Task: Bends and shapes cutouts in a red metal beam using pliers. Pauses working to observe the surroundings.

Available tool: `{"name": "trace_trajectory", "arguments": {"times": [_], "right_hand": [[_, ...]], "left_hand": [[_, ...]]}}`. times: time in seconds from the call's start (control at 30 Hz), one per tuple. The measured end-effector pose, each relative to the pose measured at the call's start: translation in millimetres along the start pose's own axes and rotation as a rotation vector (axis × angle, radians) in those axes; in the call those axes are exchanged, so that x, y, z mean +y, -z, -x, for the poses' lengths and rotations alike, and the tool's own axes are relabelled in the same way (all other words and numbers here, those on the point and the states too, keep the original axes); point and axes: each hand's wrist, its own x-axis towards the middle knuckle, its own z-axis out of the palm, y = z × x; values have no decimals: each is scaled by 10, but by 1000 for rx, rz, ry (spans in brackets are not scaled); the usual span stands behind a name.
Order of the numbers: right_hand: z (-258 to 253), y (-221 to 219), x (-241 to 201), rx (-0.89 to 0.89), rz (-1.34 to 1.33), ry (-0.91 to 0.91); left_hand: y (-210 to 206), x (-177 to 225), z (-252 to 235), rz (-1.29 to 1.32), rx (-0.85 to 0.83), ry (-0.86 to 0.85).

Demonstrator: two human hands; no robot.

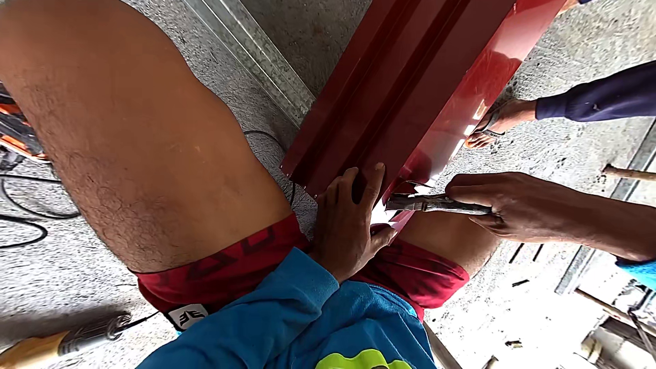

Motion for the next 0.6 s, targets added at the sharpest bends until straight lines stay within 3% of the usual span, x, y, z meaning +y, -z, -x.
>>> {"name": "trace_trajectory", "arguments": {"times": [0.6], "right_hand": [[8,108,-88,-86,-79,-68]], "left_hand": [[28,-5,-9,18,-27,9]]}}
